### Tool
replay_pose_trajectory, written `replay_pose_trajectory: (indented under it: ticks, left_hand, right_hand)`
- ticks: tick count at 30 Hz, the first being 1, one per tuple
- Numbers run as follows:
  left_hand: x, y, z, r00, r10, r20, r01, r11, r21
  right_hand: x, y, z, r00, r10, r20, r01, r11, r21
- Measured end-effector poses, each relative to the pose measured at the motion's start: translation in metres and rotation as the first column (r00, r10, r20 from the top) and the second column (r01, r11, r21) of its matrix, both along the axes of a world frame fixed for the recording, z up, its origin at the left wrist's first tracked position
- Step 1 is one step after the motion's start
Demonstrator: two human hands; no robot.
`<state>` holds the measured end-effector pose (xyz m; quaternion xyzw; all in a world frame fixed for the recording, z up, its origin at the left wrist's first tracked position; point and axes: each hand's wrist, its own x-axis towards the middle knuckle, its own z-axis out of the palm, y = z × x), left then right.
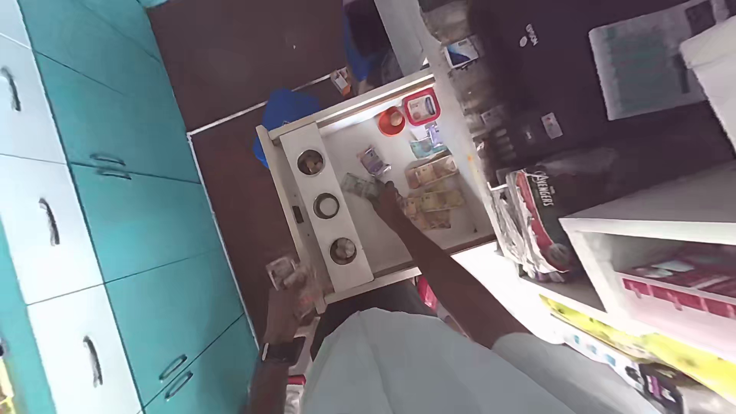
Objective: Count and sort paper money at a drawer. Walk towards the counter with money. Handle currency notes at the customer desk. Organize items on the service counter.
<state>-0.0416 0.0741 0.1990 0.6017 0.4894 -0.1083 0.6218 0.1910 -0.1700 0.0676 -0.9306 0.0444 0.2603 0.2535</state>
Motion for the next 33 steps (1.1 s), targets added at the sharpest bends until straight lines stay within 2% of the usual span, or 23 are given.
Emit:
replay_pose_trajectory:
  ticks: [2, 5, 7, 9, 11, 13, 15, 18, 20, 23, 24, 26, 29, 31, 33]
  left_hand:
    - [-0.022, 0.020, -0.005, 0.993, -0.108, -0.043, 0.102, 0.987, -0.127]
    - [-0.046, 0.032, -0.017, 0.953, -0.296, -0.065, 0.240, 0.868, -0.435]
    - [-0.036, 0.025, -0.013, 0.889, -0.444, -0.114, 0.368, 0.839, -0.402]
    - [-0.027, 0.024, -0.012, 0.810, -0.565, -0.155, 0.506, 0.808, -0.302]
    - [-0.021, 0.027, -0.013, 0.739, -0.652, -0.170, 0.603, 0.753, -0.263]
    - [-0.008, 0.023, -0.010, 0.676, -0.719, -0.161, 0.671, 0.690, -0.271]
    - [0.000, 0.010, -0.011, 0.635, -0.766, -0.098, 0.715, 0.631, -0.301]
    - [0.011, -0.011, -0.026, 0.541, -0.838, 0.076, 0.803, 0.487, -0.344]
    - [0.021, -0.042, -0.023, 0.512, -0.855, 0.085, 0.835, 0.472, -0.284]
    - [0.015, -0.099, -0.032, 0.575, -0.817, 0.042, 0.806, 0.558, -0.196]
    - [0.009, -0.118, -0.039, 0.598, -0.796, 0.087, 0.799, 0.584, -0.144]
    - [-0.010, -0.157, -0.044, 0.582, -0.799, 0.151, 0.812, 0.581, -0.055]
    - [-0.071, -0.213, -0.022, 0.470, -0.868, 0.160, 0.882, 0.470, -0.043]
    - [-0.124, -0.252, -0.010, 0.374, -0.912, 0.170, 0.927, 0.367, -0.070]
    - [-0.177, -0.292, -0.004, 0.278, -0.942, 0.187, 0.960, 0.269, -0.074]
  right_hand:
    - [0.016, 0.008, -0.023, 0.999, -0.044, -0.026, 0.041, 0.994, -0.105]
    - [0.008, 0.003, -0.022, 0.993, -0.098, -0.062, 0.090, 0.988, -0.123]
    - [-0.003, -0.006, -0.016, 0.990, -0.113, -0.085, 0.106, 0.991, -0.087]
    - [-0.022, -0.015, -0.001, 0.978, -0.197, -0.066, 0.199, 0.980, 0.020]
    - [-0.055, -0.029, 0.044, 0.941, -0.337, -0.043, 0.339, 0.926, 0.165]
    - [-0.105, -0.050, 0.097, 0.882, -0.467, 0.066, 0.429, 0.853, 0.296]
    - [-0.170, -0.072, 0.141, 0.782, -0.609, 0.134, 0.518, 0.754, 0.405]
    - [-0.275, -0.102, 0.185, 0.677, -0.718, 0.163, 0.544, 0.637, 0.546]
    - [-0.342, -0.118, 0.193, 0.625, -0.753, 0.203, 0.542, 0.607, 0.581]
    - [-0.433, -0.131, 0.203, 0.551, -0.801, 0.236, 0.700, 0.597, 0.391]
    - [-0.459, -0.134, 0.206, 0.522, -0.814, 0.256, 0.739, 0.581, 0.341]
    - [-0.509, -0.141, 0.210, 0.439, -0.856, 0.271, 0.801, 0.510, 0.312]
    - [-0.587, -0.153, 0.207, 0.312, -0.926, 0.214, 0.841, 0.374, 0.391]
    - [-0.642, -0.163, 0.203, 0.160, -0.977, 0.138, 0.869, 0.206, 0.450]
    - [-0.698, -0.178, 0.198, 0.009, -0.993, 0.118, 0.898, 0.060, 0.435]
